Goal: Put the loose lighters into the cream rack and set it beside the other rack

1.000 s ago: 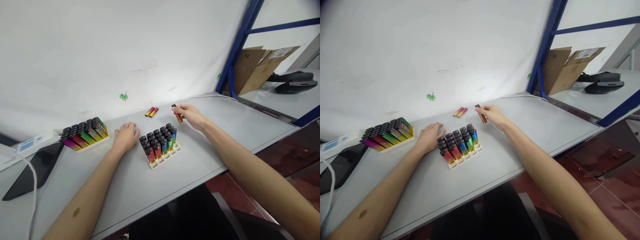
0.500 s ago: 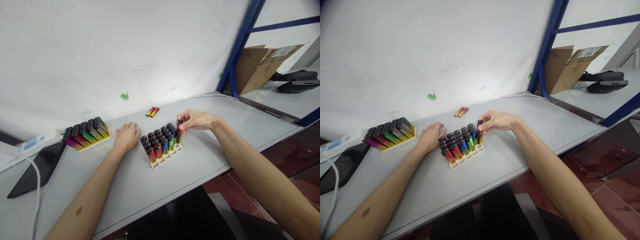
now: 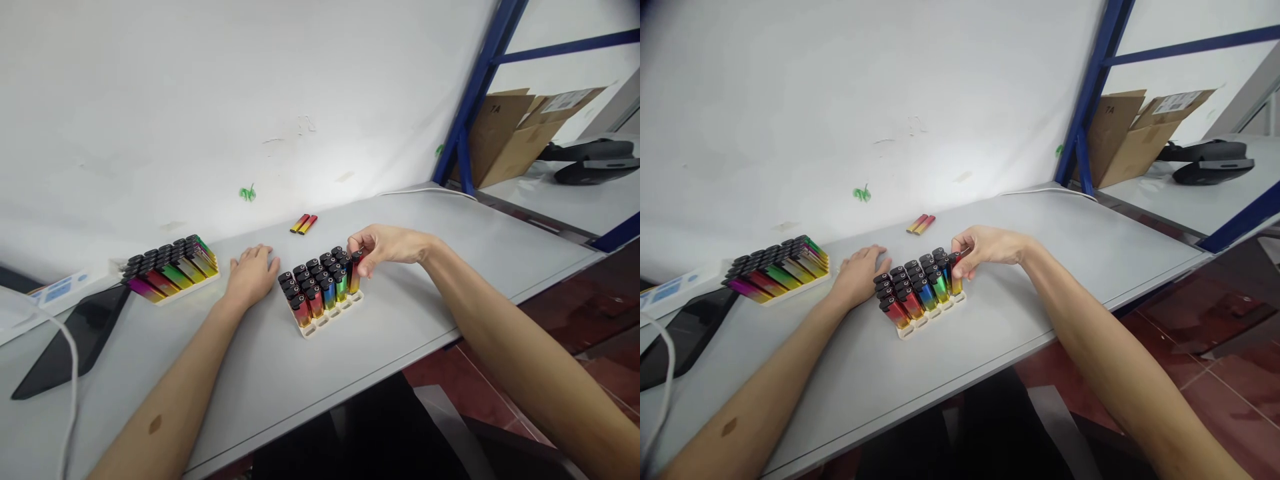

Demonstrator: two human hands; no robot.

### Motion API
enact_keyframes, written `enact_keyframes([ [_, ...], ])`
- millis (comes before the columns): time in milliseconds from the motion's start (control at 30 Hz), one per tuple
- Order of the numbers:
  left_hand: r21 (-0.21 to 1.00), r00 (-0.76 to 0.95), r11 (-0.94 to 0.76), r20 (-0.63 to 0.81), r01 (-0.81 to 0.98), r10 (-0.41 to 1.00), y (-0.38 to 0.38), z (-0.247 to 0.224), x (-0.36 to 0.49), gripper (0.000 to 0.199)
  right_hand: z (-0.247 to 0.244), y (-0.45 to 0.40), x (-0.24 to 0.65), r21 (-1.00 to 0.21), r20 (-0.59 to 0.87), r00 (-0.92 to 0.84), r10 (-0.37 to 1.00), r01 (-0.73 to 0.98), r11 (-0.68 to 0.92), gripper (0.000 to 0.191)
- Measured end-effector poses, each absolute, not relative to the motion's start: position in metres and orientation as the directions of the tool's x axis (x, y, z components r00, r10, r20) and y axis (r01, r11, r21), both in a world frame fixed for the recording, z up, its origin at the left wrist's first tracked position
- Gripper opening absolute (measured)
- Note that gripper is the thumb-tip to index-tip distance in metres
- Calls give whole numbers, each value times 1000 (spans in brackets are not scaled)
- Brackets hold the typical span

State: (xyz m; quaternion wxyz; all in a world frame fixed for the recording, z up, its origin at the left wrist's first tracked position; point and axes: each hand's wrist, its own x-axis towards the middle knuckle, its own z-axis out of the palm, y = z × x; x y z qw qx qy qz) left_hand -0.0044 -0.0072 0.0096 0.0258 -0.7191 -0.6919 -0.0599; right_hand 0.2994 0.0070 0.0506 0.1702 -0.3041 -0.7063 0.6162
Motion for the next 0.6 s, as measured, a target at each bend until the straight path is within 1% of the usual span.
enact_keyframes([
  [367, 37, 38, -43, 117, 998, 992, -5, 8, -4, 49, 54, 5, 297, -973, -141, -786, 602, 222, 62, 39],
  [467, 35, 39, -44, 124, 998, 992, -5, 8, -5, 49, 53, 6, 298, -976, -125, -800, 587, 204, 70, 40],
  [600, 37, 33, -38, 118, 999, 992, -5, 8, -6, 49, 52, 6, 299, -983, -93, -798, 596, 168, 71, 37],
])
